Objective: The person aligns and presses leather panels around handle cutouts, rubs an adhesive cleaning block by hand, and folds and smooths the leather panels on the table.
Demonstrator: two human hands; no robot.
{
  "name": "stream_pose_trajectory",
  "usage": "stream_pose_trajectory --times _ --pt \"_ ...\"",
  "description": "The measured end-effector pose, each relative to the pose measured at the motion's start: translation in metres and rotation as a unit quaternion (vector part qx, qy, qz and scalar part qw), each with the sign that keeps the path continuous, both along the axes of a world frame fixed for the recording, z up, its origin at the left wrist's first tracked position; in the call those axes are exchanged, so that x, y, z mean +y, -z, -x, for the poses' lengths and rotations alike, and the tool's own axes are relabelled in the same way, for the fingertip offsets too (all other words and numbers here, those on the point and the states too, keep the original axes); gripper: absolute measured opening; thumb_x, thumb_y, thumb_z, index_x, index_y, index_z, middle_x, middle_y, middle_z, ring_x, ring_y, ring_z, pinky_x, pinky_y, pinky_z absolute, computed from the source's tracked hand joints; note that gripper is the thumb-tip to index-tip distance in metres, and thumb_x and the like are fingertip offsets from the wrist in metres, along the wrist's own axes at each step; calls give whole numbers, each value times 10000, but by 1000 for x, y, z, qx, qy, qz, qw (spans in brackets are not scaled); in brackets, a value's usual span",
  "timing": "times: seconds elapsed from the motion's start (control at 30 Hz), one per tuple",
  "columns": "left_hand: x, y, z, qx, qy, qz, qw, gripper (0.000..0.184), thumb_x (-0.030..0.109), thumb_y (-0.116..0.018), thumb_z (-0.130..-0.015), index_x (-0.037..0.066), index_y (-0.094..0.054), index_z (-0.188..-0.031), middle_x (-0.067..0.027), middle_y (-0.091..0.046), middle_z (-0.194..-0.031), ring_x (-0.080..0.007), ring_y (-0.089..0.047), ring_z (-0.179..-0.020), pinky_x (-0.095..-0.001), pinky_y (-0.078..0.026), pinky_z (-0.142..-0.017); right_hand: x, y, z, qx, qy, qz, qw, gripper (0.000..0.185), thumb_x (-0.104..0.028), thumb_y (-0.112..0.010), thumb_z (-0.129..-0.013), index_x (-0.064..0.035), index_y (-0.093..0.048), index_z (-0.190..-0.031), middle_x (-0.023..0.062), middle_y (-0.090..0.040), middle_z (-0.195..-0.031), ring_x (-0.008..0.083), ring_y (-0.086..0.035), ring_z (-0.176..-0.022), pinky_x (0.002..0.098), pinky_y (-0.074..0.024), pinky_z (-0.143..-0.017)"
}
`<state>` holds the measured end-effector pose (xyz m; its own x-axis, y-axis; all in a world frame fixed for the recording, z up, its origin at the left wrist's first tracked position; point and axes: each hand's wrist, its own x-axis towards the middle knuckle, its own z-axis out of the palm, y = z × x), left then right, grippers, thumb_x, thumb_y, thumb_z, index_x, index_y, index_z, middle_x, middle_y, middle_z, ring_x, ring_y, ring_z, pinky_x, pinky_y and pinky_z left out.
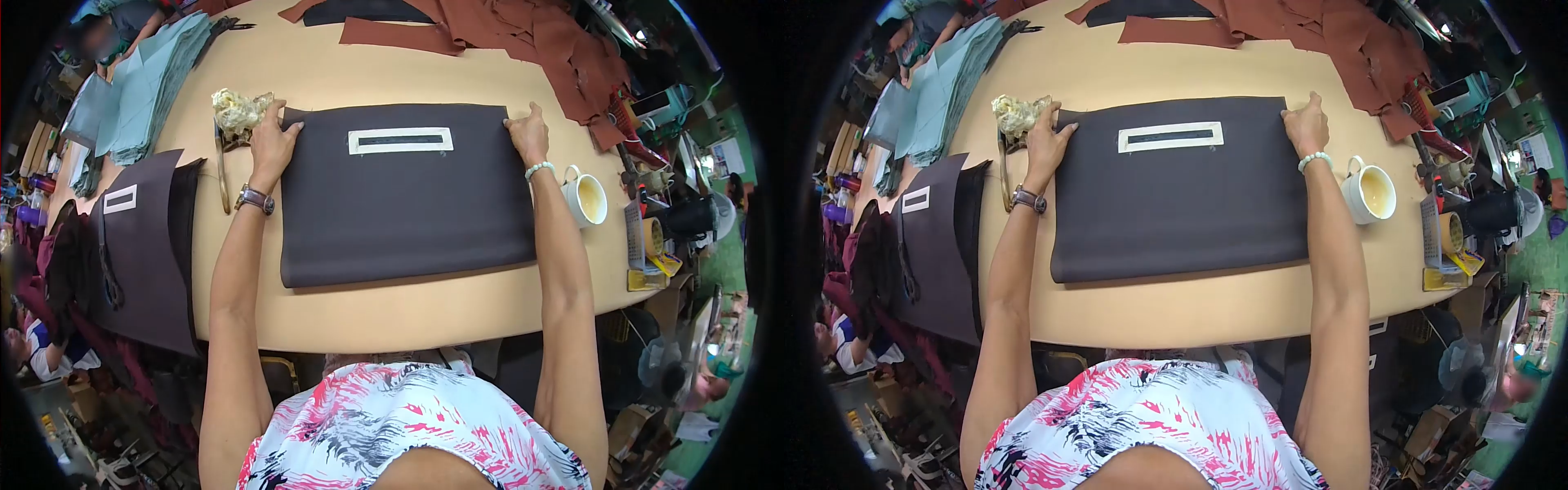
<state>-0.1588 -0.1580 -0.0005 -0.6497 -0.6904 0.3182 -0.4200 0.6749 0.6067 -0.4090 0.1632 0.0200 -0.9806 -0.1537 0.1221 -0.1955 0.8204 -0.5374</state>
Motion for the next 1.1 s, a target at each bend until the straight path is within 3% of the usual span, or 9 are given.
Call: stream_pose_trajectory --times 0.1,0.23,0.37,0.47,0.53,0.6,0.7,0.93,1.1 --pt "3 -3 -1 -6 -1 1 1000 487 167 -715 -723 70 -519 -1159 -157 -605 -741 -338 -604 -735 -414 -471 -701 0 3 1 4 7 -7 1000 685 -241 -677 -747 -30 -361 -1318 184 -640 -996 353 -597 -983 432 -454 -871" --pt "10 -8 -3 -16 8 119 993 504 179 -708 -731 39 -509 -1173 -183 -602 -915 -355 -590 -831 -420 -469 -756 1 -1 -4 -5 1 7 1000 693 -275 -661 -771 2 -342 -1320 212 -607 -1053 363 -560 -1038 430 -434 -897" --pt "54 -53 -30 9 70 297 952 548 245 -695 -763 3 -489 -1209 -197 -550 -1135 -342 -544 -1030 -397 -447 -842 13 -8 -33 223 -103 108 963 631 -281 -608 -833 43 -346 -1306 235 -537 -1159 354 -479 -1130 408 -376 -952" --pt "128 -76 -66 -29 237 249 938 648 321 -680 -772 -19 -441 -1269 -211 -488 -1256 -366 -455 -1183 -408 -385 -963 30 -51 -141 234 -211 146 938 522 -254 -547 -876 42 -395 -1279 225 -495 -1232 372 -463 -1134 430 -343 -966" --pt "178 -63 -91 -85 327 221 915 684 406 -641 -763 -23 -442 -1257 -192 -452 -1297 -334 -392 -1251 -492 -322 -995 46 -43 -201 222 -304 45 926 568 -296 -513 -885 12 -363 -1339 186 -417 -1352 365 -392 -1243 553 -204 -1025" --pt "217 -44 -108 -127 379 172 900 705 404 -576 -802 -31 -377 -1320 -186 -364 -1384 -303 -310 -1314 -495 -245 -1047 56 -24 -253 132 -365 14 921 631 -367 -501 -881 8 -336 -1361 172 -376 -1391 345 -347 -1289 579 -143 -1041" --pt "240 -15 -120 -176 390 148 892 689 372 -531 -820 -38 -342 -1340 -181 -308 -1421 -293 -264 -1338 -489 -207 -1066 56 0 -298 32 -365 8 930 687 -443 -448 -888 22 -307 -1374 174 -378 -1388 334 -338 -1297 603 -107 -1042" --pt "238 -12 -138 -232 358 110 898 692 358 -466 -880 -25 -219 -1400 -183 -211 -1467 -297 -188 -1370 -477 -134 -1096 83 15 -294 43 -301 -47 952 659 -410 -434 -900 3 -282 -1391 165 -339 -1416 282 -321 -1319 618 -54 -1045" --pt "210 -16 -183 -283 257 104 918 670 331 -461 -902 -25 -200 -1407 -186 -175 -1480 -308 -166 -1376 -480 -137 -1095 146 23 -247 101 -146 -155 972 611 -348 -435 -918 -8 -266 -1396 127 -349 -1422 266 -351 -1304 628 -79 -1038"
